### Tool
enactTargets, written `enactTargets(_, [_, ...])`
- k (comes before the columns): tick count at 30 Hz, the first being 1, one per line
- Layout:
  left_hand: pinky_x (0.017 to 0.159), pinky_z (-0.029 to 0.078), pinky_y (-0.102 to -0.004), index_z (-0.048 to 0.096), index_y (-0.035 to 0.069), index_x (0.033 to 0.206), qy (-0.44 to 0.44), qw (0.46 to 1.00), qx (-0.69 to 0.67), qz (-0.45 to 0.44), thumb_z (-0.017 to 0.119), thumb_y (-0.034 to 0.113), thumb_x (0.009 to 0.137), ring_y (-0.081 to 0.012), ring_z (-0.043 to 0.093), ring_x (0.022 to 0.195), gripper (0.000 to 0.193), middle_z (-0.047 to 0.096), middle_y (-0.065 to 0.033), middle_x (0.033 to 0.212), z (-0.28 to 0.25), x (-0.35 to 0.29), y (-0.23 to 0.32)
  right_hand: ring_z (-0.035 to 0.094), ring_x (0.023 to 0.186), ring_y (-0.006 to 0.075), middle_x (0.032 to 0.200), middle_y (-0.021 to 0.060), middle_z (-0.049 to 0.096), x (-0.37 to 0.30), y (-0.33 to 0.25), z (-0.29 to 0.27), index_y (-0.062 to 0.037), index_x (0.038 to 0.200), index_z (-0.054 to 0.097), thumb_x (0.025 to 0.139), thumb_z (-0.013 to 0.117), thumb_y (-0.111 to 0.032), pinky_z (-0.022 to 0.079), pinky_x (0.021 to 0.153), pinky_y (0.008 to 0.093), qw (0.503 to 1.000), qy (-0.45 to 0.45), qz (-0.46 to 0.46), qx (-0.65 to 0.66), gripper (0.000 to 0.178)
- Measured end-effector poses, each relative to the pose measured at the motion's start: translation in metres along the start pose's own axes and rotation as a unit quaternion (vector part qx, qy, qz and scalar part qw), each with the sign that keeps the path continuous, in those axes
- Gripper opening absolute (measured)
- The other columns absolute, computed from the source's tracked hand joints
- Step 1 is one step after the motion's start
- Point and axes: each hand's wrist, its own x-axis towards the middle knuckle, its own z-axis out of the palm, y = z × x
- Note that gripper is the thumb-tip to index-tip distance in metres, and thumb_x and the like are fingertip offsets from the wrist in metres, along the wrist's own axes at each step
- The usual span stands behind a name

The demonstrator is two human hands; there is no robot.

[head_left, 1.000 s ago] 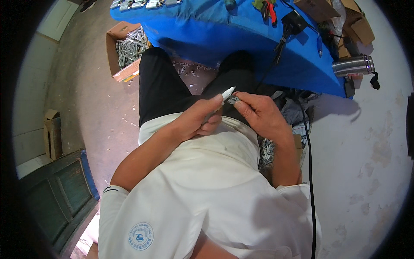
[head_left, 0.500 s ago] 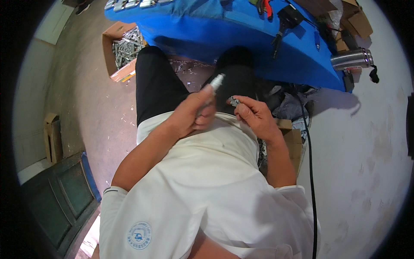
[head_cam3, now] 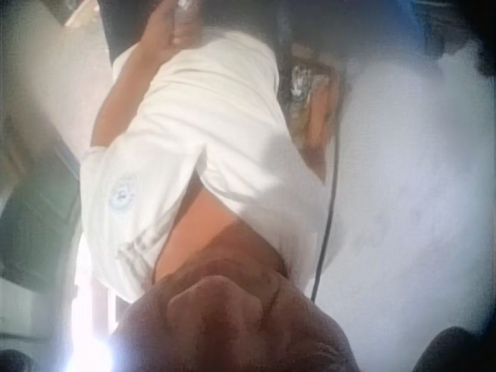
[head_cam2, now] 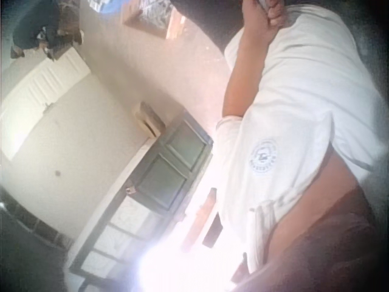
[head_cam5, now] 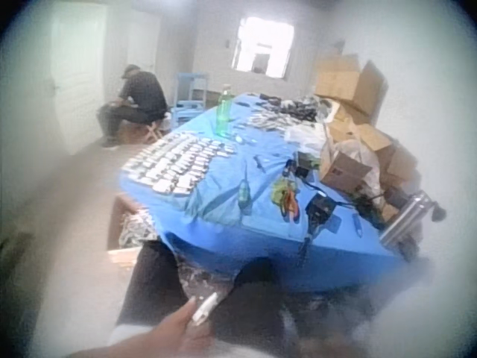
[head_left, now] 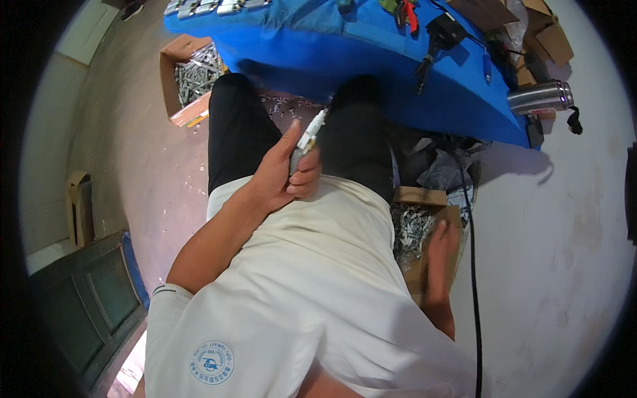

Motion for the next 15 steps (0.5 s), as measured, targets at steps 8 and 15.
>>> enactTargets(8, [0.039, 0.021, -0.0249, 0.039, 0.014, 0.061, 0.071, 0.996, 0.051, -0.036, 0.028, 0.061, 0.097, -0.0098, 0.026, 0.037, 0.061, 0.029, 0.0036, 0.045, 0.001, 0.003, 0.001, 0.055, 0.066, 0.0063, 0.083, 0.0047, 0.063, 0.019, -0.283, -0.033, 0.0009, 0.12, 0.057, 0.096, 0.054, -0.02, 0.04, 0.054, 0.0187, 0.754, -0.286, -0.034, 0.59, 0.032])
enactTargets(15, [0.039, 0.021, -0.021, 0.045, 0.01, 0.069, 0.048, 0.996, 0.049, -0.05, 0.035, 0.062, 0.096, -0.0067, 0.028, 0.044, 0.059, 0.035, 0.0033, 0.054, -0.003, -0.001, 0.001, 0.051, 0.057, 0.0048, 0.067, 0.0, 0.058, 0.046, -0.332, -0.034, 0.0005, 0.098, 0.063, 0.09, 0.067, -0.028, 0.038, 0.049, 0.0189, 0.751, -0.377, -0.102, 0.532, 0.03])
